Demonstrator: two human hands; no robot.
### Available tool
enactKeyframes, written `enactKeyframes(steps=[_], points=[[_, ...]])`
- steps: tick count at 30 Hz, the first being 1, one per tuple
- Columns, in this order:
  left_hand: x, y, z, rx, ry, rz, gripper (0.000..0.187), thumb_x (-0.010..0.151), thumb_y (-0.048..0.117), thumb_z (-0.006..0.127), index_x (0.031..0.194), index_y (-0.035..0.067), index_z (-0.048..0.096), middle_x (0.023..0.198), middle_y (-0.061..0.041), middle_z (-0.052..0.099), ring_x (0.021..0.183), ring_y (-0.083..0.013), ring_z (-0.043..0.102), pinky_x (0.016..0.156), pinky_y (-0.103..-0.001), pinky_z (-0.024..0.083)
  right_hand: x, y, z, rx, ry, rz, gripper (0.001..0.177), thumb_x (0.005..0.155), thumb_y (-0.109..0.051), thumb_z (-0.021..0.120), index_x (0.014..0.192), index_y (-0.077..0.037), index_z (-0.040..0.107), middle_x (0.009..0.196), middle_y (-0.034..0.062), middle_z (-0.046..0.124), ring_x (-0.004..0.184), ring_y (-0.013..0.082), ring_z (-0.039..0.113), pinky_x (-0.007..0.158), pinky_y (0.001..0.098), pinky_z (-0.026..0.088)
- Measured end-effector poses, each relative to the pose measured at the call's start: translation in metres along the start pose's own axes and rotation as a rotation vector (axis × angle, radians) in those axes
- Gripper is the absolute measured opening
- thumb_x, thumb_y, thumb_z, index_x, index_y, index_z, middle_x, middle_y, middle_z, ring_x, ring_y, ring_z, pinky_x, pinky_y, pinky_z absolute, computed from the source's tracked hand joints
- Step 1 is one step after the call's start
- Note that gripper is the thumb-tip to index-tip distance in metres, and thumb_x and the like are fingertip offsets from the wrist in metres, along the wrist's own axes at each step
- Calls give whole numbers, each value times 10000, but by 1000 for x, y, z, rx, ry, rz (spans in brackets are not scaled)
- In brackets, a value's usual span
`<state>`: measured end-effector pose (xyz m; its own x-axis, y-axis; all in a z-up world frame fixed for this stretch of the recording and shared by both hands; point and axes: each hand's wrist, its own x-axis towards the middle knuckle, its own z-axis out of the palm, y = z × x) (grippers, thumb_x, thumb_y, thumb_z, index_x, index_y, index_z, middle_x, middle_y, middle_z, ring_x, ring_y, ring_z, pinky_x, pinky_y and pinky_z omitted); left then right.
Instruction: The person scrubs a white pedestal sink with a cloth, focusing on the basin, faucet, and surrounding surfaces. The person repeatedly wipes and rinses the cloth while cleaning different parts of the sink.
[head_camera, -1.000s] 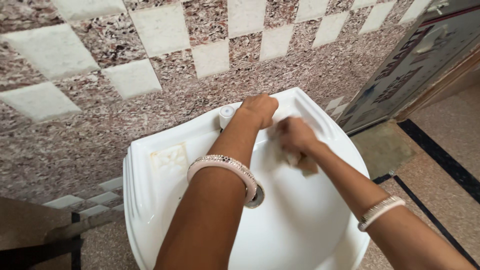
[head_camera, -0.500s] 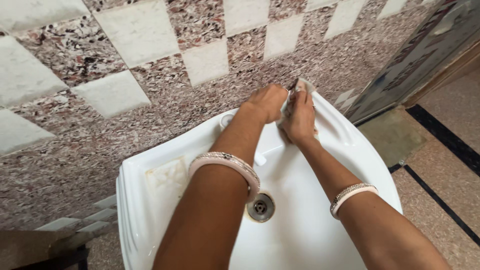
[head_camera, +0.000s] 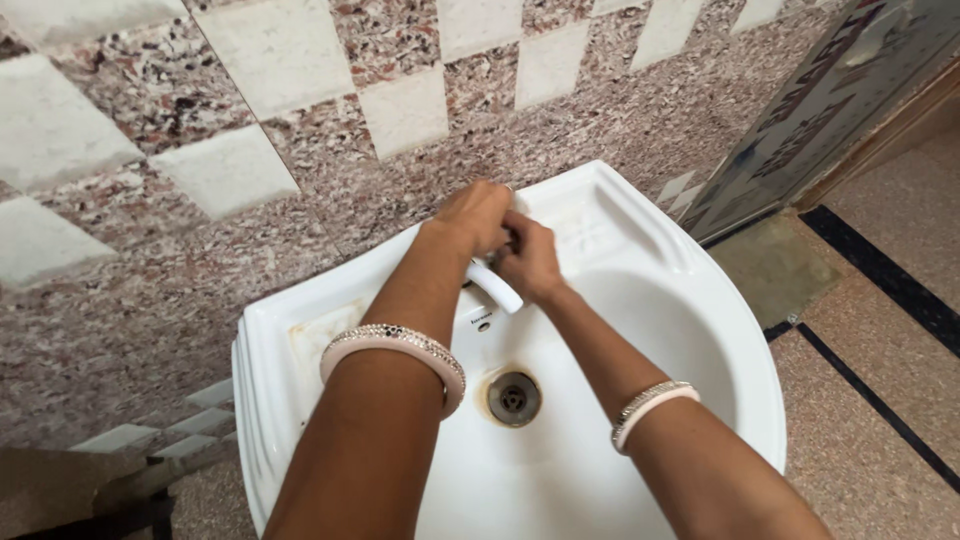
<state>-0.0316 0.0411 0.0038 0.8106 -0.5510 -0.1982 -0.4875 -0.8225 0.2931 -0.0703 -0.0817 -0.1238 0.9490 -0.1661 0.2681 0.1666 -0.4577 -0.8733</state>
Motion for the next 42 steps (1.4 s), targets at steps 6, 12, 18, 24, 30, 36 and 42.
enactKeyframes(steps=[6,12,18,24,30,36,42], points=[[-19,-7,1,40,96,-105,310,852,150,759,1151,74,732,1226,-207,697,1173,-354,671,1010,-444,540,-1,-12,3,-81,-274,-51,286,808,-33,649,1087,-26,712,853,139,751,743,177,689,715,341,551],[-29,3,-4,-33,101,-104,318,873,89,649,1178,116,730,1229,-208,697,1171,-362,671,1028,-456,528,43,1,-66,-317,-642,80,353,689,-15,715,1026,-71,808,888,67,776,816,195,718,754,338,593],[-20,2,-8,-108,134,-67,394,871,64,601,1236,154,717,1278,-195,674,1202,-362,648,1024,-467,520,49,52,-91,-398,77,24,608,667,-18,790,1250,66,640,1147,259,583,962,372,640,866,440,564],[-14,-6,4,-136,175,-47,391,845,119,657,1233,128,705,1277,-201,663,1201,-364,635,1016,-470,515,13,64,-3,-265,313,-209,518,759,84,618,1276,39,620,1137,219,602,922,337,621,852,410,535],[-12,-9,15,-39,166,-21,331,818,100,693,1143,104,755,1158,-208,726,1131,-332,700,1014,-452,535,-11,10,6,0,-84,-169,364,827,68,581,1184,7,623,908,132,723,779,156,674,702,322,555],[-13,-2,26,143,213,-8,300,827,235,787,1062,49,773,1199,-182,701,1204,-329,638,1137,-561,381,-18,-14,-26,62,-475,86,337,862,30,581,1184,-43,650,811,60,706,691,122,636,599,323,533],[-20,20,25,212,140,6,350,768,153,772,1104,61,745,1266,-198,648,1286,-328,564,1199,-595,240,-24,-32,-70,-341,-775,-112,297,694,139,600,959,29,678,753,76,672,738,139,626,658,341,546]])
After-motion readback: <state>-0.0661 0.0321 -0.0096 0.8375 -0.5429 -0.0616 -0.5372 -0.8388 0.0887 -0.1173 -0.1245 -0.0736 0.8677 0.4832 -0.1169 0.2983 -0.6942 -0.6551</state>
